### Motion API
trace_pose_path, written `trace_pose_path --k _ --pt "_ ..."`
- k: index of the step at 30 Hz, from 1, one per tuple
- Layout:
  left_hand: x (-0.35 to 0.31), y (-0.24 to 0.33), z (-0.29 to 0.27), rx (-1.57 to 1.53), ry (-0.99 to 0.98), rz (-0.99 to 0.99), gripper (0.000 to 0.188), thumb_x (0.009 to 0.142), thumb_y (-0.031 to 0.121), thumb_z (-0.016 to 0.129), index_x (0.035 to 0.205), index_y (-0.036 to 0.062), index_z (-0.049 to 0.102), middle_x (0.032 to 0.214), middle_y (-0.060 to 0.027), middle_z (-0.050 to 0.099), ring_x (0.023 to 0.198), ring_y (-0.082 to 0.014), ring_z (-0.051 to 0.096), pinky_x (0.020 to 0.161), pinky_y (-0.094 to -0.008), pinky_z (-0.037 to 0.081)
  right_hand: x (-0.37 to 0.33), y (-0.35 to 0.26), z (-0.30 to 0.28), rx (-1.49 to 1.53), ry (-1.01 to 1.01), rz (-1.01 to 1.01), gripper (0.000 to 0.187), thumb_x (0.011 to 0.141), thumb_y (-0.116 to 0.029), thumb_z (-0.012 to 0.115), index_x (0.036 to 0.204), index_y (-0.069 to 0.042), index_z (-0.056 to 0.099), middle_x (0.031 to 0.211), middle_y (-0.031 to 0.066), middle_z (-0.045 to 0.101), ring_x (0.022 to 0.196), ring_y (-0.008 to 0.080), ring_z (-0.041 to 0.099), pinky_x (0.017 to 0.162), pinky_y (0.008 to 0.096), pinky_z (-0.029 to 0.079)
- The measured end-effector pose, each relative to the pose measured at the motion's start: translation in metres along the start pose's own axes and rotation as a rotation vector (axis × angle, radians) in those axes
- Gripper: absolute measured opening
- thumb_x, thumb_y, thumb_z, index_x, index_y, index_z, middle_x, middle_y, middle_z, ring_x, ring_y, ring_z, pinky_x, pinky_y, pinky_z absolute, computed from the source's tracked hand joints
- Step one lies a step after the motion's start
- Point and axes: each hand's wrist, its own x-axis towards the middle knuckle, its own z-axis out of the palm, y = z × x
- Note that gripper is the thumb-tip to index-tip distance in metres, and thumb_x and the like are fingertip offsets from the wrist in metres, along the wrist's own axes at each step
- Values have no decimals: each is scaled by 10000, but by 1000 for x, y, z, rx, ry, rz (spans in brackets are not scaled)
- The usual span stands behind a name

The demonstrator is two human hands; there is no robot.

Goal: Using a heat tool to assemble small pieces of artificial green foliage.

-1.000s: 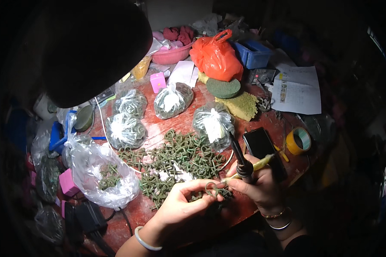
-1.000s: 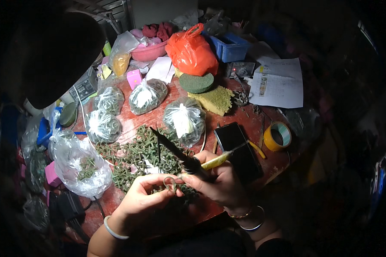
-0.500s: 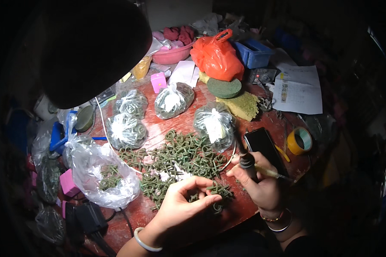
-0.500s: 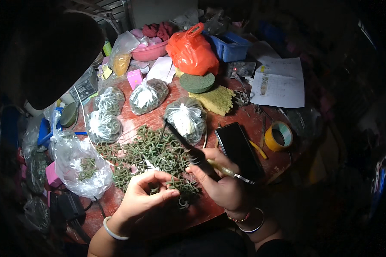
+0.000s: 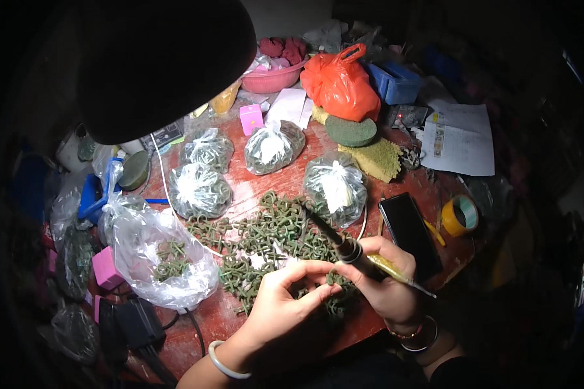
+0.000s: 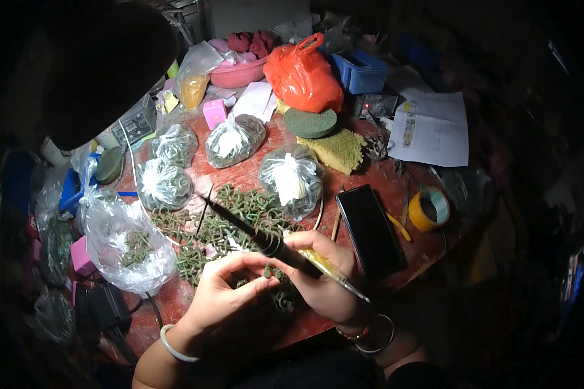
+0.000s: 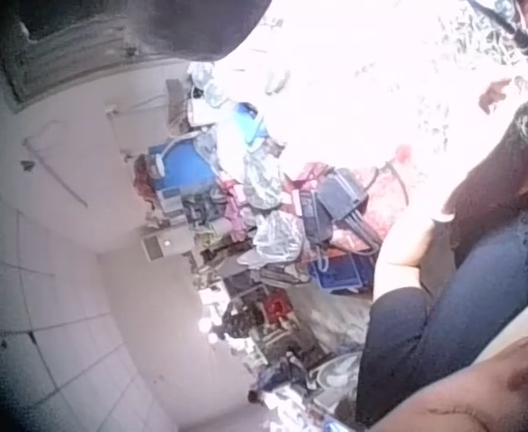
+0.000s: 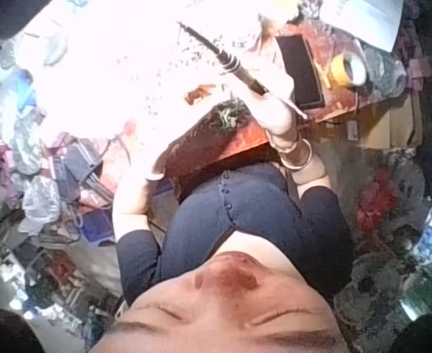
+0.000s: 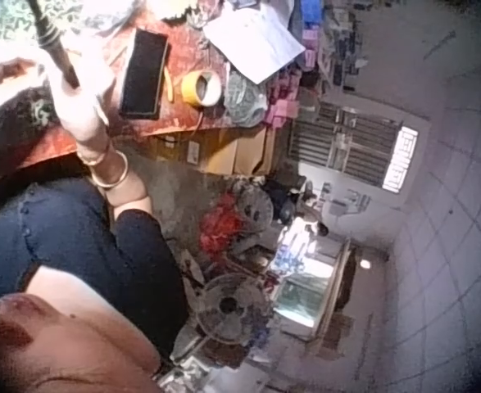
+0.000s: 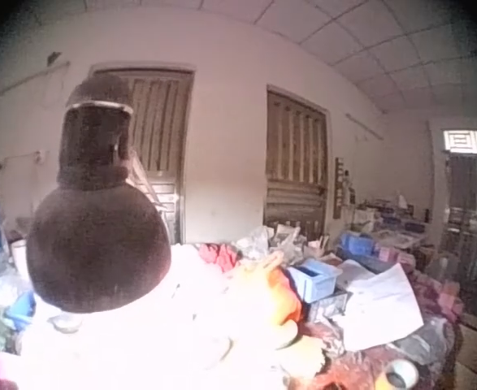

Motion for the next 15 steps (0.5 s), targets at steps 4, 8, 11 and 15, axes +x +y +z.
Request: trace_pose_path --k 4,8,11,15 --pt "2 -1 -3 -187 -46 -186 265 838 38 686 1098 3 650 843 -4 623 734 -51 539 689 -215 468 1 -9 1 125 194 202 156 915 -23 581 1058 30 610 794 71 675 696 92 634 665 223 491" --pt "2 -1 -3 -263 -44 -162 278 849 49 682 1117 -4 632 838 10 611 724 -34 513 672 -193 451 -11 -17 -24 296 79 413 205 922 -105 603 1076 30 615 819 78 670 681 111 617 670 238 470" --pt "0 3 -4 -247 -65 -165 313 846 49 686 1153 33 629 837 28 581 719 -34 506 671 -185 448 -13 -7 -26 106 -45 219 170 892 -63 631 1042 19 633 878 76 655 778 124 618 683 258 483" --pt "2 9 -4 -324 -117 -257 368 836 63 707 1195 86 628 864 38 545 715 -33 503 633 -177 445 -13 -20 -20 432 106 373 132 829 9 675 959 9 655 939 71 641 802 127 604 710 259 484"
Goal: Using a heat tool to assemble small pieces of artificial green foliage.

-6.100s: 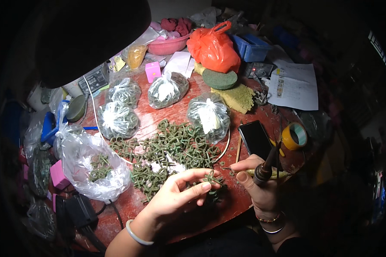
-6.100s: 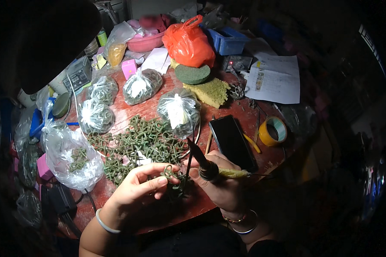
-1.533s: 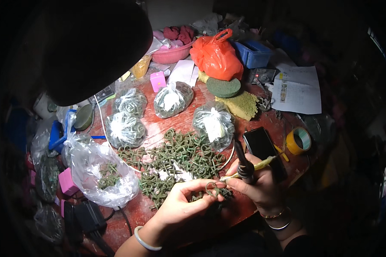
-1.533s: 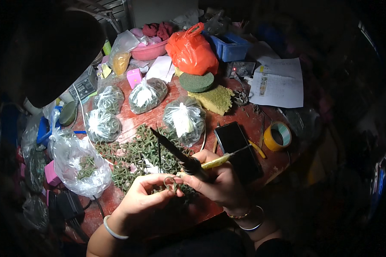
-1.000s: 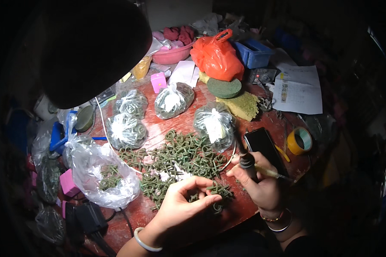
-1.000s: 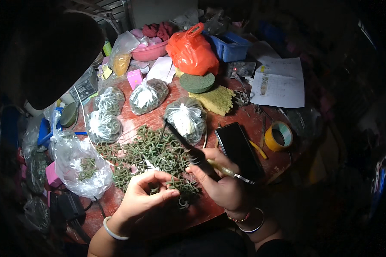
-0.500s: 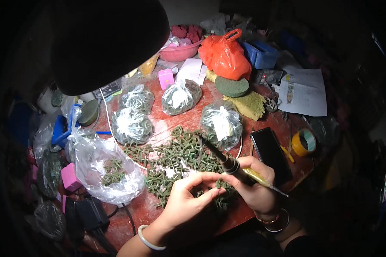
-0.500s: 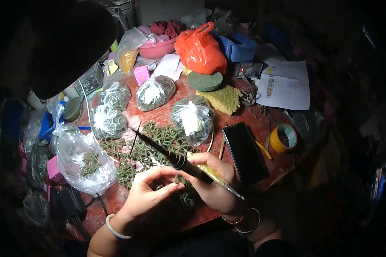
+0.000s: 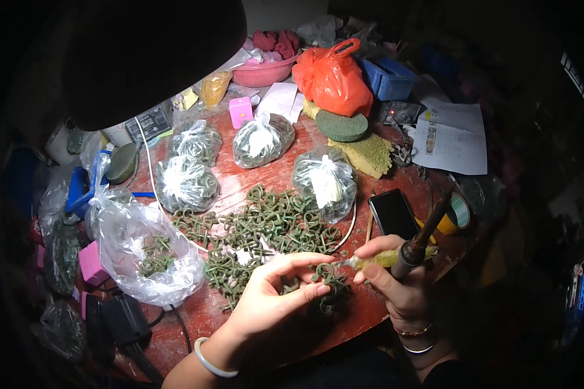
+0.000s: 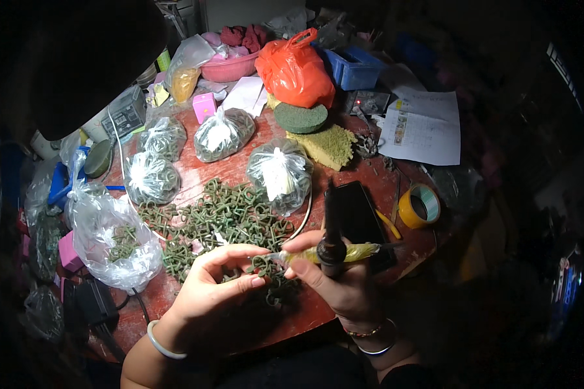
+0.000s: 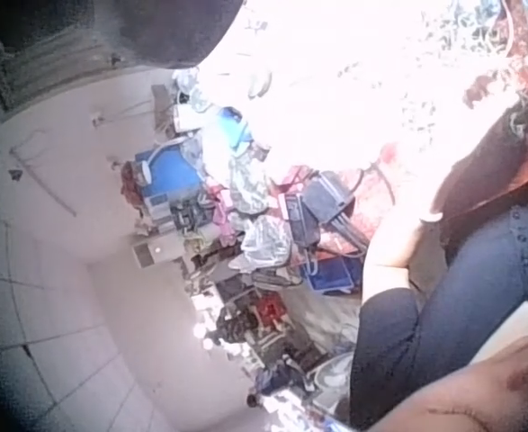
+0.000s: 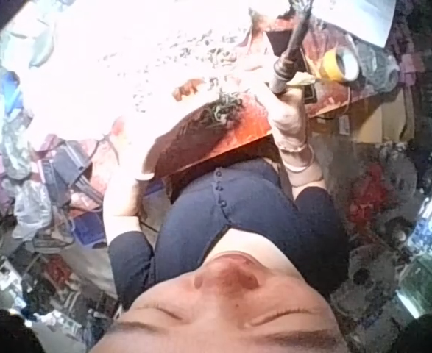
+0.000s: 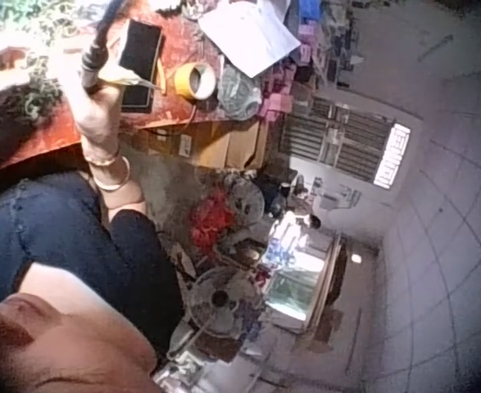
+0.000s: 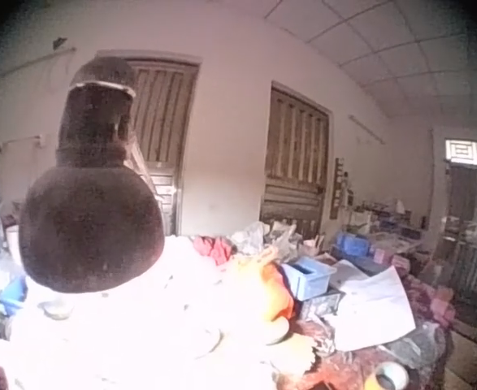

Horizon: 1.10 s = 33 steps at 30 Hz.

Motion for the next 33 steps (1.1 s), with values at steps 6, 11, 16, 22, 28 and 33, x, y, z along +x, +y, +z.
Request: trace_pose_path --k 6,11,16,22,28,33 --pt "-1 0 0 -48 -39 -46 416 832 91 722 1232 101 612 895 29 544 719 -36 516 554 -182 450 7 16 -7 -133 -75 -85 129 837 28 664 963 12 638 913 50 623 837 109 581 754 248 472" --pt "0 1 -3 -37 -73 -36 430 839 90 713 1252 98 594 904 24 559 717 -41 520 558 -184 456 6 10 -6 -40 -87 -96 107 835 22 671 937 4 647 905 42 621 844 101 572 762 249 466" --pt "-2 2 -3 -112 -47 -60 395 853 86 698 1231 82 587 909 19 590 689 -36 517 551 -180 440 9 2 -1 -161 46 -44 98 847 0 660 944 -1 648 809 19 620 747 73 565 678 211 445" --pt "3 -2 3 -248 124 5 342 850 66 696 1173 51 586 934 -3 637 650 -29 506 528 -174 393 5 18 3 -202 -180 -41 121 862 14 633 982 -4 640 900 23 628 790 61 566 676 223 458" --pt "0 -11 2 14 168 179 308 838 19 683 1139 26 613 956 -8 636 712 -29 506 622 -179 419 5 29 11 -224 -181 -60 109 855 10 652 959 4 622 857 33 647 743 67 590 665 206 485" --pt "1 -9 6 138 214 235 298 813 0 685 1106 5 633 953 -5 640 761 -42 528 679 -189 443 -2 24 10 -172 -119 22 107 877 -52 658 978 -19 653 840 -10 637 775 56 561 688 198 434"
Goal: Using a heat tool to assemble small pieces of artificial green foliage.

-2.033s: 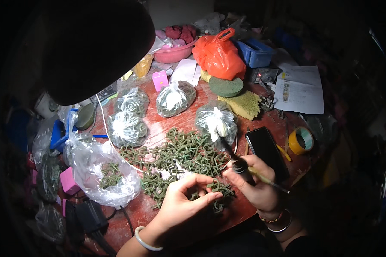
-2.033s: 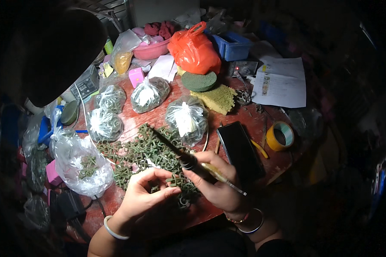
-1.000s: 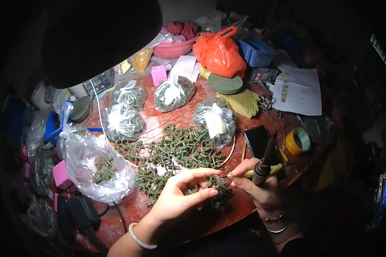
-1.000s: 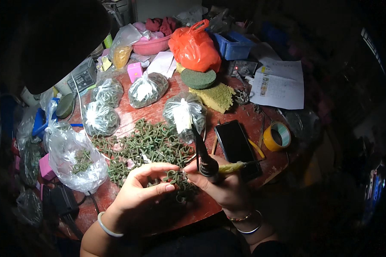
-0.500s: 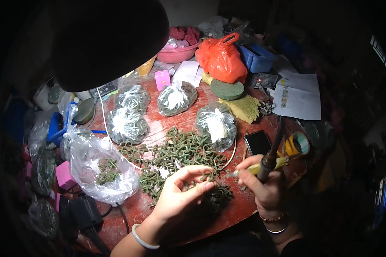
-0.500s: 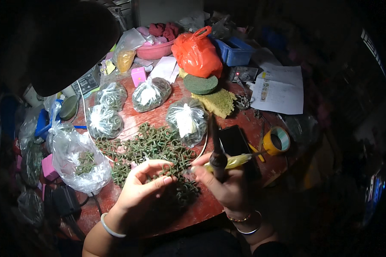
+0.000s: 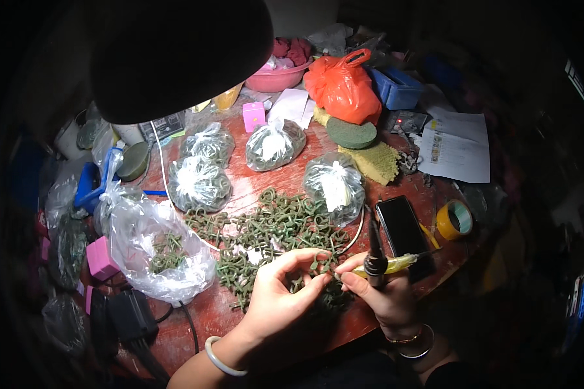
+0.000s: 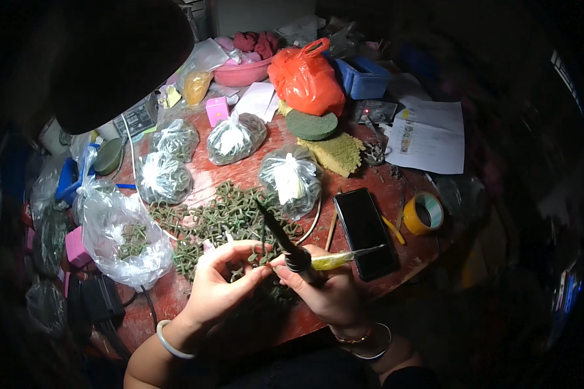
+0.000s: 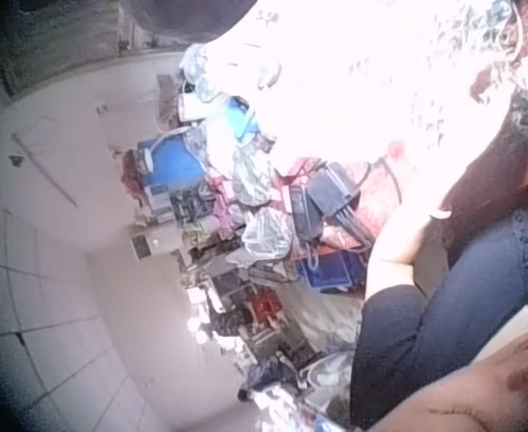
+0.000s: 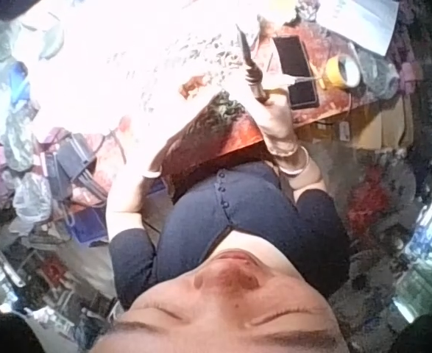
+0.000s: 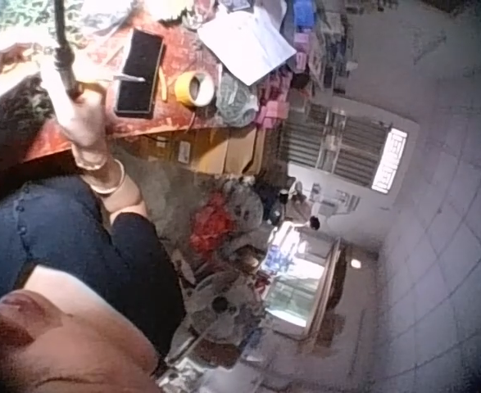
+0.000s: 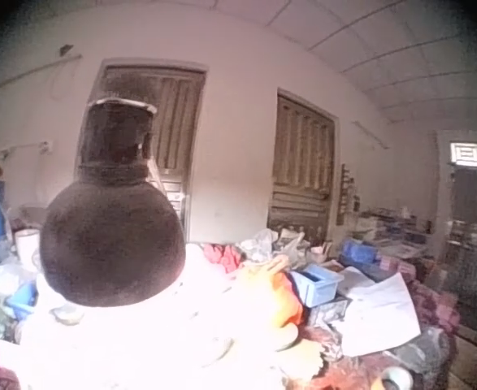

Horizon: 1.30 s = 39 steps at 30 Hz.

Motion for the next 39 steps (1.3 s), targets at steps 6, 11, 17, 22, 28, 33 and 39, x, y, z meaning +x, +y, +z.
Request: trace_pose_path --k 6,11,17,22,28,33,39 --pt "0 -6 -3 266 108 81 278 817 8 665 1095 5 639 943 -26 648 698 -47 534 644 -199 457 -7 -10 -5 150 42 5 102 864 -15 646 964 4 645 891 60 655 788 97 600 713 229 485" --pt "8 -11 -9 21 -2 0 261 822 31 695 1075 5 636 933 1 626 703 -37 516 640 -202 447 -6 -24 -7 -14 206 -117 100 876 11 621 975 7 609 863 51 622 746 88 585 697 228 486" --pt "2 2 -4 -77 -133 -169 250 802 88 754 1019 16 652 811 25 604 712 -39 517 666 -205 443 8 -3 -9 -110 143 -209 133 880 17 621 1011 -1 602 893 39 620 787 82 604 697 231 497" --pt "2 0 -3 -11 -185 -134 211 811 122 757 966 16 659 749 25 590 680 -39 516 637 -203 437 22 14 -8 -257 77 -326 179 887 -33 643 1054 9 594 900 25 619 800 57 579 701 205 465" --pt "2 6 -5 -190 -126 -335 207 897 222 671 926 17 661 738 -1 623 582 -43 516 511 -198 418 24 19 -2 41 -73 -74 234 875 28 614 1106 -2 583 990 23 633 898 70 592 802 226 474" --pt "4 2 -6 -326 -177 -351 222 924 223 635 984 11 660 785 -31 653 595 -45 518 523 -202 428 20 18 -3 62 -73 -26 243 878 34 603 1117 -2 583 1011 32 634 920 75 595 828 226 468" --pt "3 5 -6 -355 -262 -360 256 917 191 641 1094 7 641 882 -46 667 626 -45 526 539 -198 433 12 11 -4 135 18 10 241 880 3 633 1114 -5 577 950 8 622 878 53 577 786 207 458"
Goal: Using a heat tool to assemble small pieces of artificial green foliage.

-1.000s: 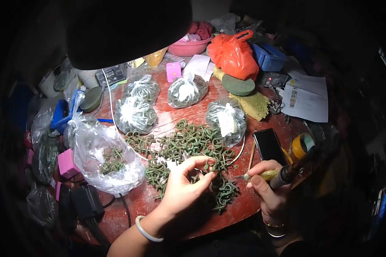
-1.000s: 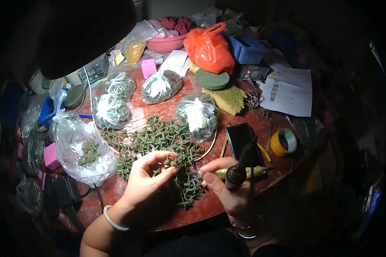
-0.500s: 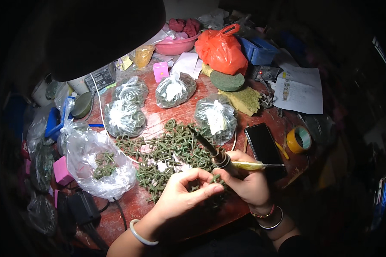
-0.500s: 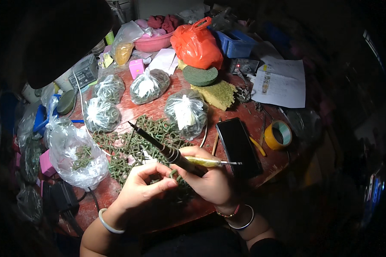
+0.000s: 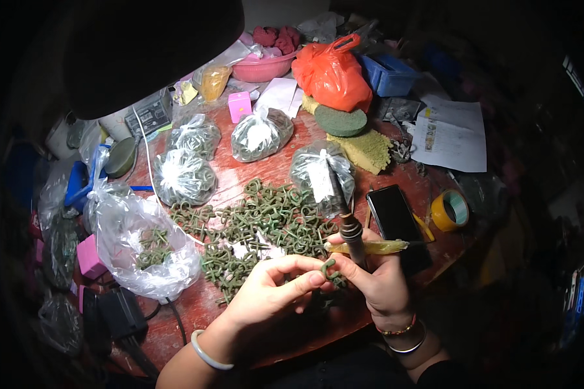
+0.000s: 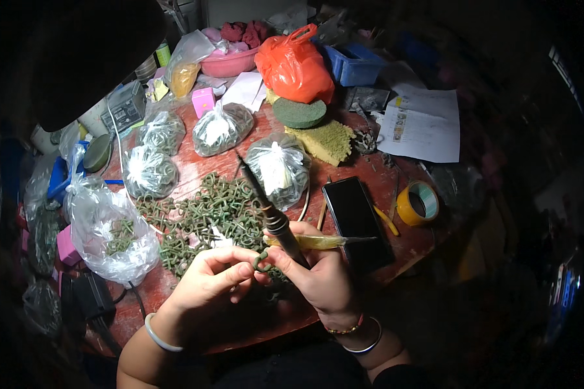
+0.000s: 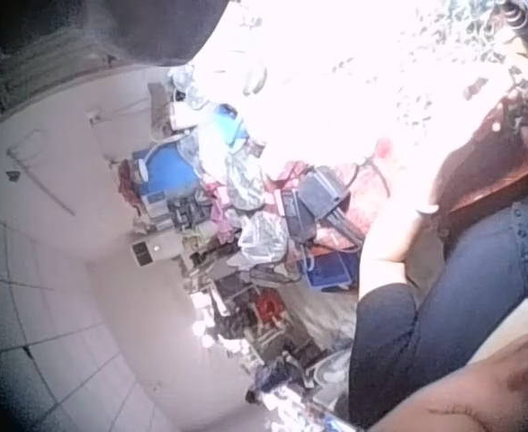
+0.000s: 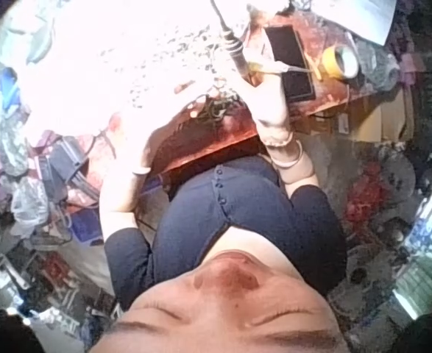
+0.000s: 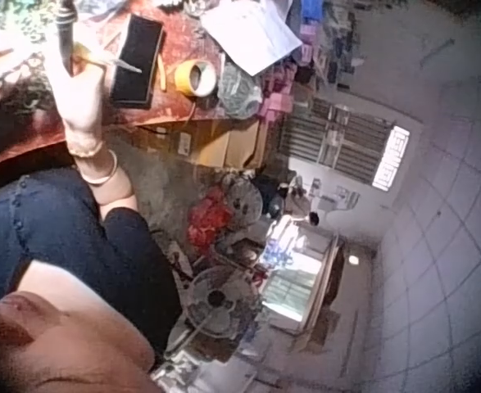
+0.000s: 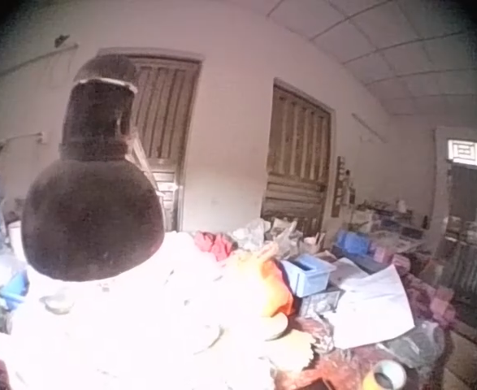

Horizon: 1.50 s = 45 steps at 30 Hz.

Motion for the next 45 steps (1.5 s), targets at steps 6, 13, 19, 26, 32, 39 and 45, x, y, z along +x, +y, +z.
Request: trace_pose_path --k 6,13,19,26,32,39,45 --pt "-2 1 5 -47 -50 16 316 883 116 661 1173 7 598 909 -18 631 643 -50 508 533 -191 402 -2 -10 -1 -96 106 -155 290 861 -2 666 1139 -6 586 901 6 629 832 43 576 751 182 445" --pt "-1 1 0 -171 -57 -46 340 877 103 661 1197 33 572 951 -30 656 634 -35 492 529 -173 371 -6 -8 6 -96 152 -177 291 851 18 670 1129 1 584 894 24 632 812 52 596 725 174 461" --pt "-2 -5 -1 -197 -94 -109 282 888 110 653 1148 84 549 944 -11 659 664 -2 505 549 -151 363 -8 -4 2 -65 91 -143 264 855 18 663 1104 -8 578 910 22 629 840 71 604 753 211 480" --pt "-3 -11 1 -105 -41 59 227 872 66 671 1054 91 539 906 6 620 690 -22 522 570 -162 393 -4 -10 7 -189 176 -176 219 848 0 680 1056 -1 611 927 18 635 844 65 572 758 206 452" --pt "2 -13 3 -123 111 81 243 837 47 710 1012 77 543 788 14 591 586 -29 508 505 -161 397 -28 -8 -1 -206 237 -228 236 799 21 690 1019 14 604 904 72 637 802 124 615 747 249 499" --pt "1 -15 5 -28 163 158 251 828 57 722 1010 68 551 848 -3 589 648 -30 531 542 -165 425 -21 -6 -1 -401 35 -324 200 823 29 665 1020 10 635 934 87 649 834 134 620 724 252 485" --pt "0 -14 3 -125 126 145 259 834 63 717 1036 66 554 861 -10 603 647 -34 535 547 -167 423 -20 2 -5 -431 -103 -244 206 831 -5 666 1034 7 636 913 87 640 807 137 607 728 256 477"
